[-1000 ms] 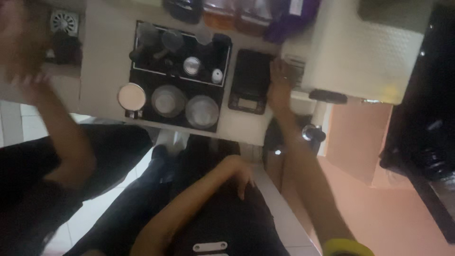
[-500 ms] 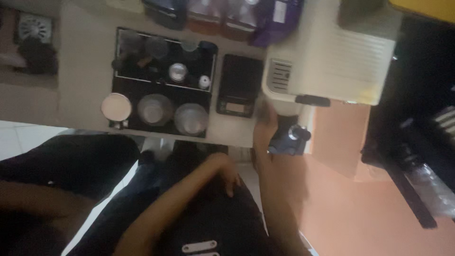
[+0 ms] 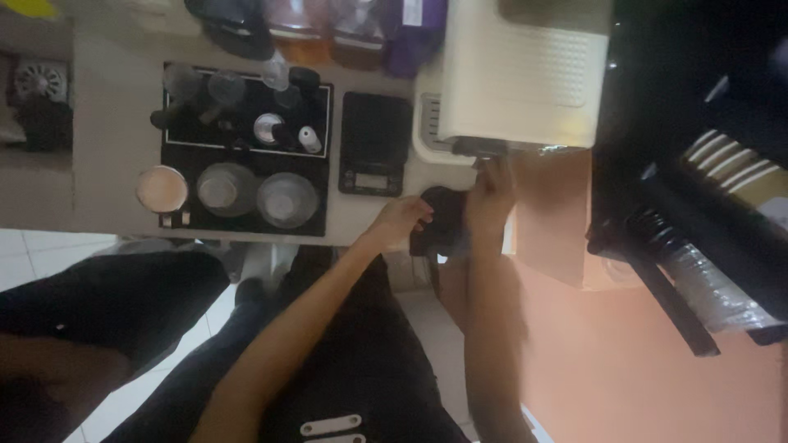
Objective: The person cleans a steam wand by hand using a cloth and a needle-like tool, then rinses and wipes it under a faucet in a sink.
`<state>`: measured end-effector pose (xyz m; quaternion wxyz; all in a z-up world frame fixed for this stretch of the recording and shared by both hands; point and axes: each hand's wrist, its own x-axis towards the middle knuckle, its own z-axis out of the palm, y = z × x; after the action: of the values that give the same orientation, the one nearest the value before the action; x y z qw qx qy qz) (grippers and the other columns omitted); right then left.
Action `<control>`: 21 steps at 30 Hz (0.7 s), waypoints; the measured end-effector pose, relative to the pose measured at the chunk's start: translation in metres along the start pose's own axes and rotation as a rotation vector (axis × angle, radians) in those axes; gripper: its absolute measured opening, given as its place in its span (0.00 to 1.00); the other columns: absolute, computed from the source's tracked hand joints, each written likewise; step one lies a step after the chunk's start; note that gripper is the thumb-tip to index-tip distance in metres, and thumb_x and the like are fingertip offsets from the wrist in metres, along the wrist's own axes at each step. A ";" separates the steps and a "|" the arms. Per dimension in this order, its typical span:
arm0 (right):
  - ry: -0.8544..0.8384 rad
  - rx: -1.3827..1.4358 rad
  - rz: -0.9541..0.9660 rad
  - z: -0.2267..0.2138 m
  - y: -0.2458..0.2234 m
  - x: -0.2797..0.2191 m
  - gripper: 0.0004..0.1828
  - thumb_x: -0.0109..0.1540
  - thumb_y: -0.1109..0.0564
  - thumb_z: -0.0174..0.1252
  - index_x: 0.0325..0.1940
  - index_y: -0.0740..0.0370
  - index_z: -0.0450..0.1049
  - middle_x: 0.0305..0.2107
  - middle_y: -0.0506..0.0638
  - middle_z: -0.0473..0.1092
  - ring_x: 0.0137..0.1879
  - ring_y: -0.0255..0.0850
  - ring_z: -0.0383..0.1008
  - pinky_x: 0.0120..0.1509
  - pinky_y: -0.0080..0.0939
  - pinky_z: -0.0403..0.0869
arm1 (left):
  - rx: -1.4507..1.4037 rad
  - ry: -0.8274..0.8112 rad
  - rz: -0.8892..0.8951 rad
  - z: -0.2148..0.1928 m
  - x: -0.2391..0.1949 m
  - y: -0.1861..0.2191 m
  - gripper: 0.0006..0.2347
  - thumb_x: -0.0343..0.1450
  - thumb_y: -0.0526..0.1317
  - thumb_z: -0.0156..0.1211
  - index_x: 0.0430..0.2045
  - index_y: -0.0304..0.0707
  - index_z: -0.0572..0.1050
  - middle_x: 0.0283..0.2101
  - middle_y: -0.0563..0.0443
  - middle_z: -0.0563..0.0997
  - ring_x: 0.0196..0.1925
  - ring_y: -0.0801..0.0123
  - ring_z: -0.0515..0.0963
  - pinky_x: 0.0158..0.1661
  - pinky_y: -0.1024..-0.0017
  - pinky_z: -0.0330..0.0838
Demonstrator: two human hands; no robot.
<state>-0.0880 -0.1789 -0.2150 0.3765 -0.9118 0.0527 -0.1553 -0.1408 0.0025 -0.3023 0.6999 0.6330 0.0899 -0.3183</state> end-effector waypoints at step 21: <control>-0.110 0.037 0.098 -0.046 0.040 -0.019 0.20 0.68 0.53 0.52 0.62 0.60 0.74 0.55 0.57 0.74 0.62 0.54 0.73 0.66 0.48 0.71 | -0.215 0.707 0.394 0.105 0.032 0.071 0.11 0.75 0.38 0.59 0.48 0.29 0.76 0.47 0.36 0.84 0.50 0.57 0.83 0.51 0.67 0.75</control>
<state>-0.1203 -0.2340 -0.2172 0.4028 -0.9082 0.0733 -0.0872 -0.1051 -0.1070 -0.2408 0.7355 0.6317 0.2348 0.0698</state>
